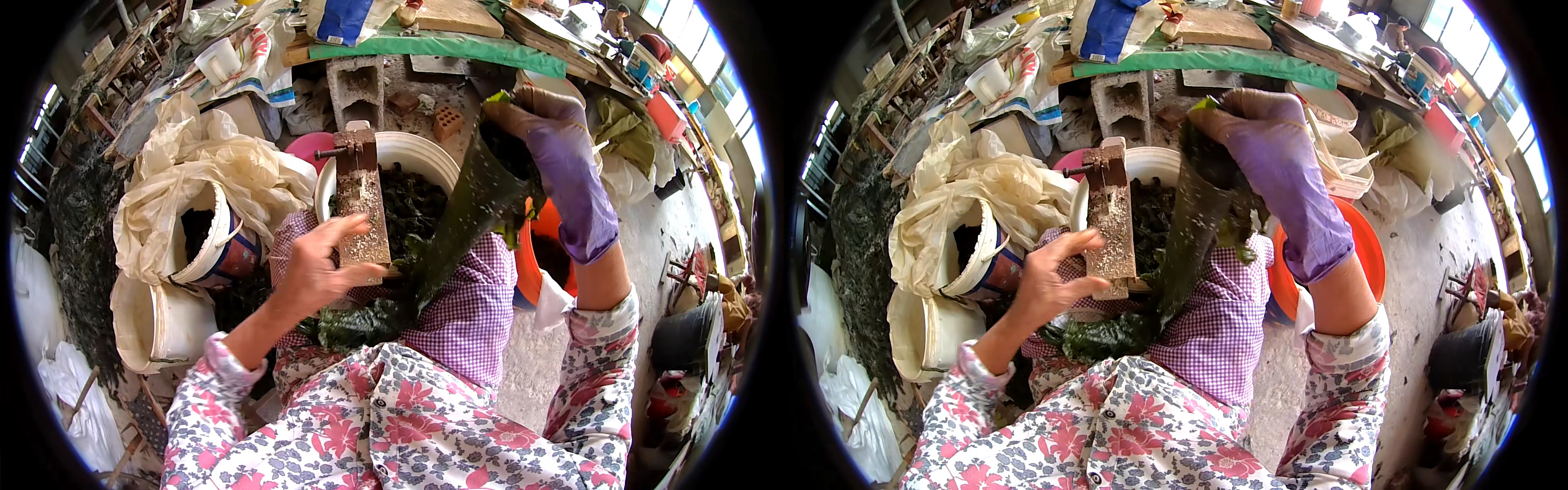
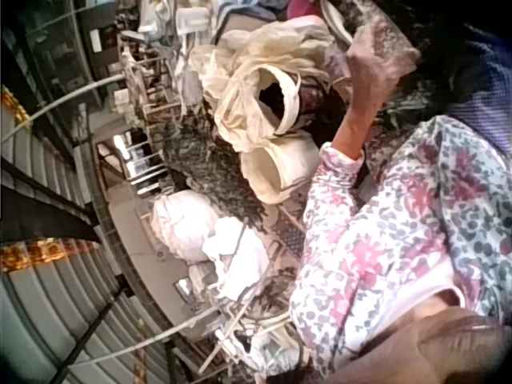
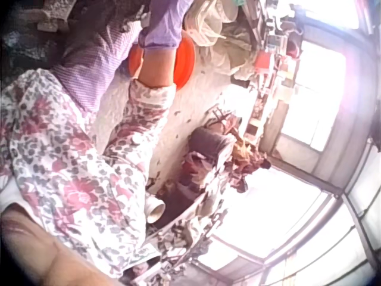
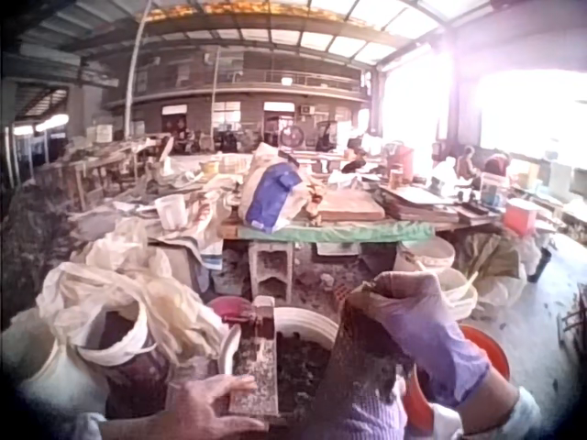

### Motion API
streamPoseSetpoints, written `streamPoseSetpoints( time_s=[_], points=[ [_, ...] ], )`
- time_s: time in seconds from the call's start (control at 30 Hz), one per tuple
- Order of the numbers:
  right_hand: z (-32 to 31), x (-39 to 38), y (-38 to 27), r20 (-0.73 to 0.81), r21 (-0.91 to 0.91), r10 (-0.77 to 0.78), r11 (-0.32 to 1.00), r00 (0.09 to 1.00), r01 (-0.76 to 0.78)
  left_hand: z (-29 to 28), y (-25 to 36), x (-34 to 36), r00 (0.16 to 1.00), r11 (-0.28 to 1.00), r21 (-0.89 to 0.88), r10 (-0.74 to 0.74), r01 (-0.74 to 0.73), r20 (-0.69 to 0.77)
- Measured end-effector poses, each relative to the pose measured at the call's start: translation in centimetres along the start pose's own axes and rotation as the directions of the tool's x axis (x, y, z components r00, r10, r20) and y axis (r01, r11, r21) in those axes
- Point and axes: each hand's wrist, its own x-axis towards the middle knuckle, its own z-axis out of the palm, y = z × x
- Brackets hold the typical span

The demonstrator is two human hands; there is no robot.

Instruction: The person sits and uses a manual guillotine-style cutter to slice large sheets of dark green seaweed into smaller pieces. They repeatedly pick up the seaweed, position it on the cutter, and press down the lever to cut it, dropping the pieces into a white bucket below.

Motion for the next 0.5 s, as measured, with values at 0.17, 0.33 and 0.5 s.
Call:
streamPoseSetpoints(
  time_s=[0.17, 0.33, 0.5],
  points=[
    [1.2, 0.4, -2.5, 0.010, 0.077, -0.044, 0.996, 0.999, 0.043, 6.2, 1.3, 4.4, 0.987, 0.991, -0.020, 0.131, -0.133, -0.089],
    [0.2, 1.3, -3.0, 0.030, 0.055, -0.027, 0.998, 0.999, 0.025, 6.4, 1.1, 5.6, 0.997, 0.930, -0.362, -0.070, 0.060, -0.013],
    [0.1, 1.1, -1.7, 0.096, 0.189, 0.061, 0.979, 0.994, -0.079, 1.8, 1.3, 3.5, 0.887, 0.209, -0.899, -0.353, 0.384, 0.297]
  ],
)
